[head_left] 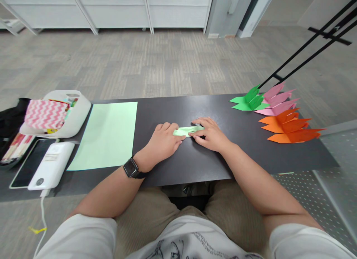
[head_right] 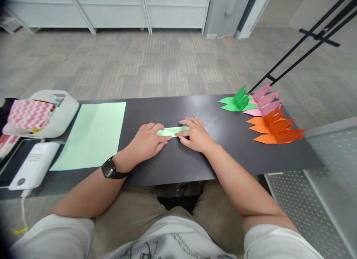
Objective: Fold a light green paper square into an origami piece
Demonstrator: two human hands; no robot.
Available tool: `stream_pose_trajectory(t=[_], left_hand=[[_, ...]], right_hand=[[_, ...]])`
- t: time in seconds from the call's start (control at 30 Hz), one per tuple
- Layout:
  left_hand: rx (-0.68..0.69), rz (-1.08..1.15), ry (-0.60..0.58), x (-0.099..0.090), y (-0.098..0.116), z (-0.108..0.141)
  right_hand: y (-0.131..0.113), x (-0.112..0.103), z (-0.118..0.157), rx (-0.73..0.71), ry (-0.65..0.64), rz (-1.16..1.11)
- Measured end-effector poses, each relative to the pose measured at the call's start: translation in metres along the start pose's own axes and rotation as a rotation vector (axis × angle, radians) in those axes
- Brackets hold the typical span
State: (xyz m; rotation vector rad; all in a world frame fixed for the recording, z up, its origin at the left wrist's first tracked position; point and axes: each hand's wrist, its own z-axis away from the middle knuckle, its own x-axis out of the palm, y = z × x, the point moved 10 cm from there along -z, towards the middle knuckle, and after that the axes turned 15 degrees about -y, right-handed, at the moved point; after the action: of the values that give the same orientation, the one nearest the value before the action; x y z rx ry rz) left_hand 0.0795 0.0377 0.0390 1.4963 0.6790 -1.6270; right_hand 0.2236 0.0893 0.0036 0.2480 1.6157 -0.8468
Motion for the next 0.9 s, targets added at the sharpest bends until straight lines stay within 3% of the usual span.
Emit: stream_pose_trajectory(t=[0.5,0.6,0.73,0.9], left_hand=[[-0.051,-0.013,-0.073,-0.002,-0.018,0.008],[-0.046,0.041,-0.033,-0.009,-0.027,0.005],[0.000,0.177,0.113,-0.016,-0.035,-0.001],[0.162,0.255,0.139,0.002,-0.017,-0.018]], right_hand=[[0.001,0.001,0.001,0.022,0.003,0.012],[0.001,0.001,0.001,0.014,0.000,0.007],[0.000,0.001,0.002,0.001,-0.004,0.006],[-0.010,-0.002,0.003,-0.071,-0.026,0.032]])
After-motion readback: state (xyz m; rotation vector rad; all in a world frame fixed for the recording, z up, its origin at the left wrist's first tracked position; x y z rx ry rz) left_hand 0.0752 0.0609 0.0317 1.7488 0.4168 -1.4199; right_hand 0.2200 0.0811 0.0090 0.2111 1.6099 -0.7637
